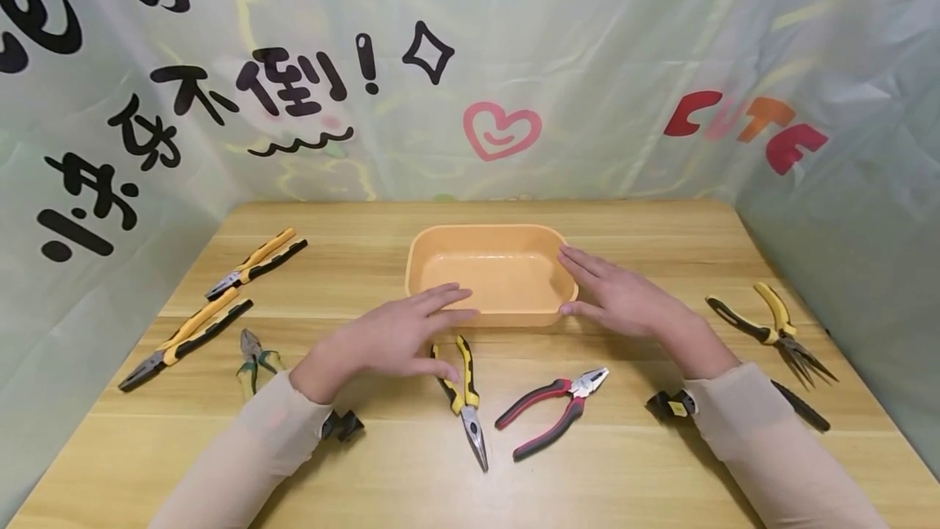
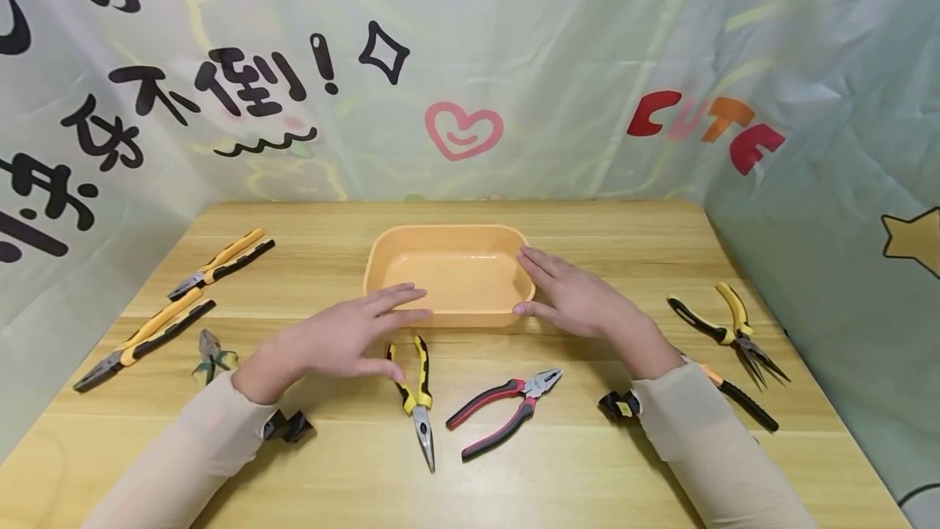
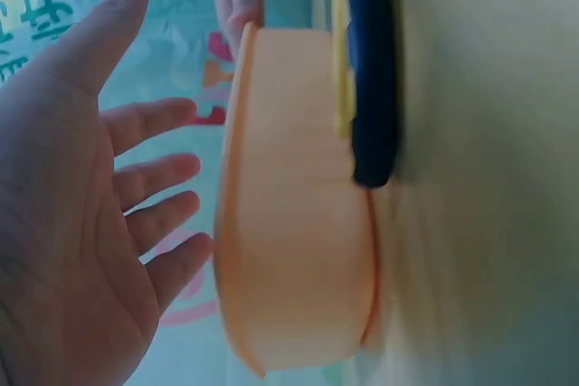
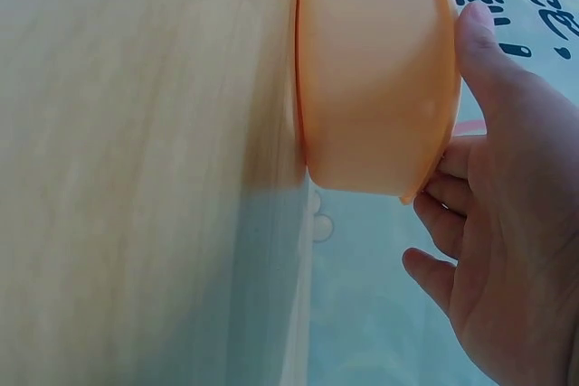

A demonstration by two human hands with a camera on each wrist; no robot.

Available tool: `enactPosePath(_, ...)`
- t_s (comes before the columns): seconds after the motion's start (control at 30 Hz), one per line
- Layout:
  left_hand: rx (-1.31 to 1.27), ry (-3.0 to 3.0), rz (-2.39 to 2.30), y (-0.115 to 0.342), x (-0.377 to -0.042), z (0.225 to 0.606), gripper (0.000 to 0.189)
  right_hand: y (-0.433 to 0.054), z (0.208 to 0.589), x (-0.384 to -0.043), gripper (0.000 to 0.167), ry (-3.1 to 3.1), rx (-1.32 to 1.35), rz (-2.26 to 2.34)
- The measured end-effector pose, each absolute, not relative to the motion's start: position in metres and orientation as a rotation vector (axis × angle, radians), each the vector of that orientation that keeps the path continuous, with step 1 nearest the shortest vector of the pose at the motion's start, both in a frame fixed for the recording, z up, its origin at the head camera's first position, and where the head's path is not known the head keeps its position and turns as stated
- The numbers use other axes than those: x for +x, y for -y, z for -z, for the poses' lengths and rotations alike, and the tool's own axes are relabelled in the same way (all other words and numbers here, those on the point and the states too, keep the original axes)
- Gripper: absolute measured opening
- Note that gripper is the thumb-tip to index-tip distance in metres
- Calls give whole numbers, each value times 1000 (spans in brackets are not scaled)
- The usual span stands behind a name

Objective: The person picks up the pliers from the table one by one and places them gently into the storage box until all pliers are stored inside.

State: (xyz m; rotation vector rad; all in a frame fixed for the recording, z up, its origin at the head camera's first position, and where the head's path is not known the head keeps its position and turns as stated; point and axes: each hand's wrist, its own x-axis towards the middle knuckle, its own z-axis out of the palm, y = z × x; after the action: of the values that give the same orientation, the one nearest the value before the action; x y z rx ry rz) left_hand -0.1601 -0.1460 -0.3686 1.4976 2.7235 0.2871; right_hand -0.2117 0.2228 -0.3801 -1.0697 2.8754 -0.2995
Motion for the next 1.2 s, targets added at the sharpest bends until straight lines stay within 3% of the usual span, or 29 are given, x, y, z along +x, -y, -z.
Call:
enactPosePath(0.37, 1869, -2682, -209, 140, -147, 382, 83, -223, 381, -211, 88, -2871, -1052, 316)
enactPosePath(0.83, 1636, -2495, -222, 138, -142, 388, 95, -222, 381, -212, 89, -2871, -1046, 305)
enactPosePath(1.2, 1607, -2462, -100, 138, -141, 392, 73, -223, 381, -212, 90, -2873, -1044, 299)
